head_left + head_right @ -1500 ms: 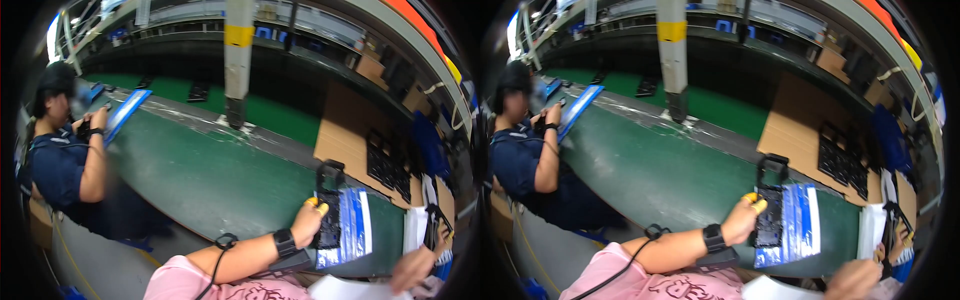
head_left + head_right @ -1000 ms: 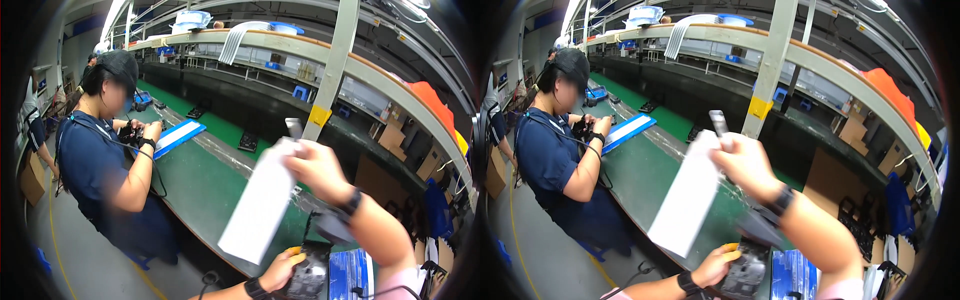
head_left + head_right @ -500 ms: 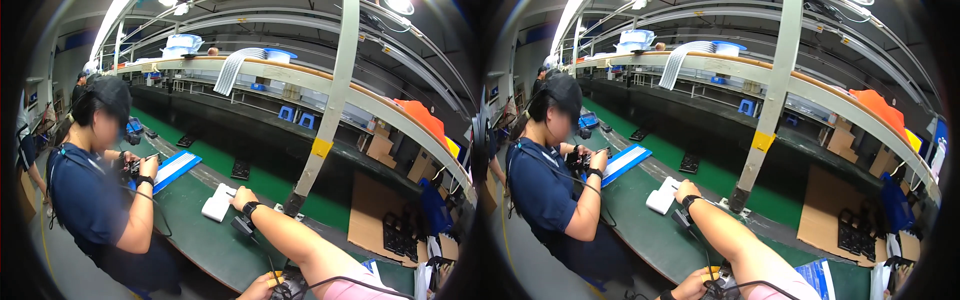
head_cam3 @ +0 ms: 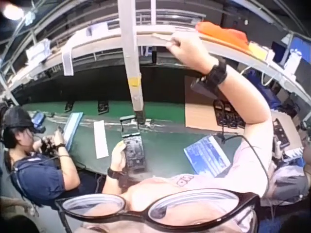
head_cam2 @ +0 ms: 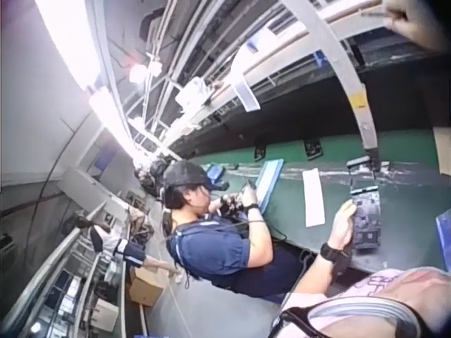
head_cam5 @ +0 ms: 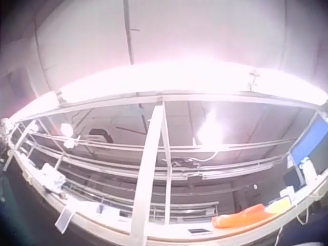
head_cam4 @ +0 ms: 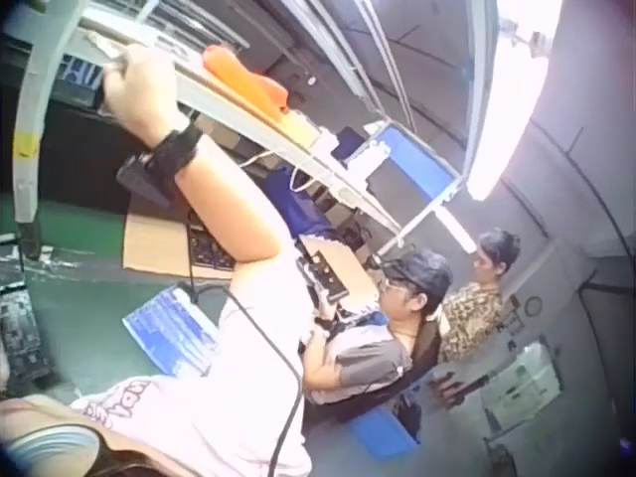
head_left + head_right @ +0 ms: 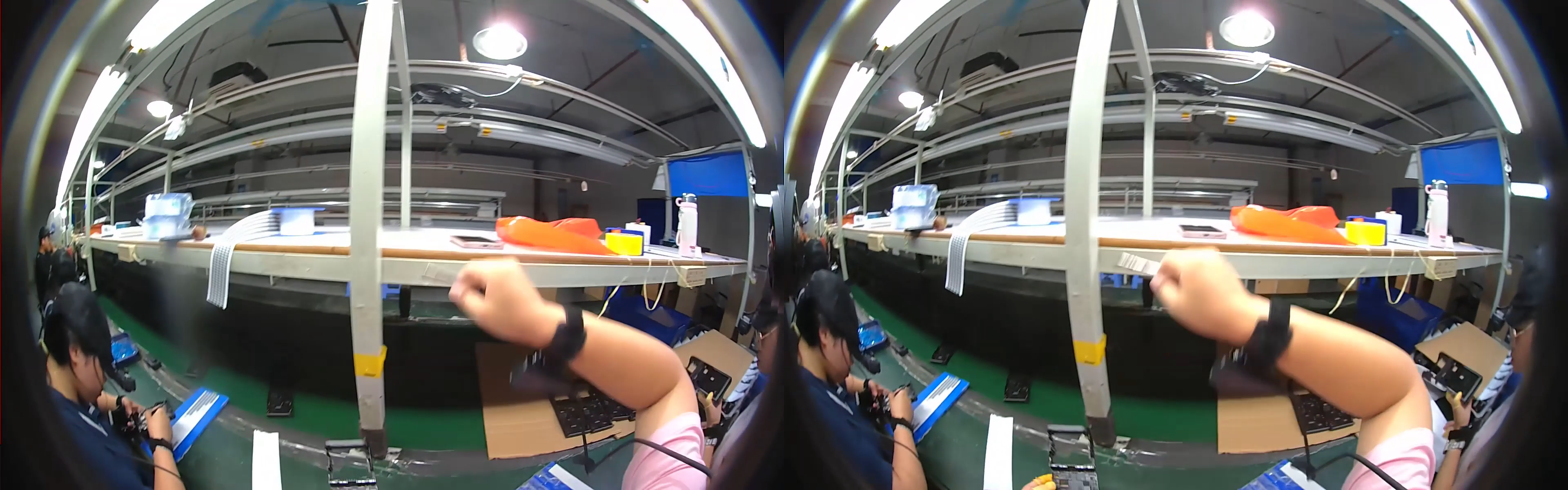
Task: The person is assembling an electronic component, including cutting labels, using tweezers to place components, and using a scanner.
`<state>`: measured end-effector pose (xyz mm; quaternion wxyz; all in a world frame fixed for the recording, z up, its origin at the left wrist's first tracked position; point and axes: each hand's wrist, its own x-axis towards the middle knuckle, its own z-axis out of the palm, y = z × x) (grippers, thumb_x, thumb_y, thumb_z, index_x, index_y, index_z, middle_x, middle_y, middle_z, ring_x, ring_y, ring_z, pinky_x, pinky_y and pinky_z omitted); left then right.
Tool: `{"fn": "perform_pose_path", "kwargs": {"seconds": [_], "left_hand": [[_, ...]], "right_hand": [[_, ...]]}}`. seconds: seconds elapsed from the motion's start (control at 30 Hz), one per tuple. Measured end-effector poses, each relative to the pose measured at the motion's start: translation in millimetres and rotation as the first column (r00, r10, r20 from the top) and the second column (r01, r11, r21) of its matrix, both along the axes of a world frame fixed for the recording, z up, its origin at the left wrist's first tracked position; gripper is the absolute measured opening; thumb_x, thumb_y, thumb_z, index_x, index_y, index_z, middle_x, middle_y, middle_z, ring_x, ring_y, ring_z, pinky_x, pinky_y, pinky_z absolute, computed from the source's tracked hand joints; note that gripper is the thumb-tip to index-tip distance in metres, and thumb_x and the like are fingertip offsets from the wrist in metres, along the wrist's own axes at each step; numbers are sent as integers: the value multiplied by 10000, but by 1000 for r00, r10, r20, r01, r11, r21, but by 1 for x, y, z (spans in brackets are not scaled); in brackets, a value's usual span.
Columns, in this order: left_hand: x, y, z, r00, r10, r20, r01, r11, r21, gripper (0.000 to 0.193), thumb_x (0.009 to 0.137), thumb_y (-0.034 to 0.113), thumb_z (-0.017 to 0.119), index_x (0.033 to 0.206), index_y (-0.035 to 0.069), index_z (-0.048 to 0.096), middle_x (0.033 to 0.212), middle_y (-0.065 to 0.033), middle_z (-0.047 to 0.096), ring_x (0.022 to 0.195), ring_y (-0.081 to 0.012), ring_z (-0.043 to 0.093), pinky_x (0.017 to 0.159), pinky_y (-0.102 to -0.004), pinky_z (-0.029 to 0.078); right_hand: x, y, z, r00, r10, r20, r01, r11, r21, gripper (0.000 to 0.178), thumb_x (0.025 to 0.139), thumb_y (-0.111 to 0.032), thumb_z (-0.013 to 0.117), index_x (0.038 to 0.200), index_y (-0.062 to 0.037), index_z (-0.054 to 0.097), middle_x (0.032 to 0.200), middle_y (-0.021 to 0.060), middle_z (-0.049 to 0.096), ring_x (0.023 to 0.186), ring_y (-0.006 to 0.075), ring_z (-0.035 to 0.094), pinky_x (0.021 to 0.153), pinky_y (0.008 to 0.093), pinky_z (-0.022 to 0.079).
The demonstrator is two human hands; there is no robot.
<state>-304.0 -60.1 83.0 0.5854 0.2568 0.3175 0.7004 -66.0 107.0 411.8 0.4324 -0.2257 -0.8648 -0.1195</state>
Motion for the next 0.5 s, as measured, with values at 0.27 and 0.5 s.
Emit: {"fn": "perform_pose_path", "kwargs": {"seconds": [0.27, 0.5], "left_hand": [[37, 65, -13, 942, -327, 77, 327, 945, 5, 314, 809, 181, 517, 1053, -14, 551, 958, -129, 620, 845, -238, 599, 771, -365, 484], [25, 59, -6, 876, -381, 297, 417, 906, -67, 308, 822, 208, 505, 1033, -10, 556, 910, -126, 630, 777, -235, 617, 708, -361, 514]], "right_hand": [[-20, 131, 94, 825, -436, 360, 519, 836, -177, 424, 756, -410, 556, 860, -6, 631, 797, 159, 626, 777, 291, 609, 707, 353, 474], [-60, 165, 86, 615, -541, 573, 654, 756, 12, 606, 798, -556, 437, 927, -1, 643, 940, 178, 624, 907, 303, 592, 783, 378, 453]]}}
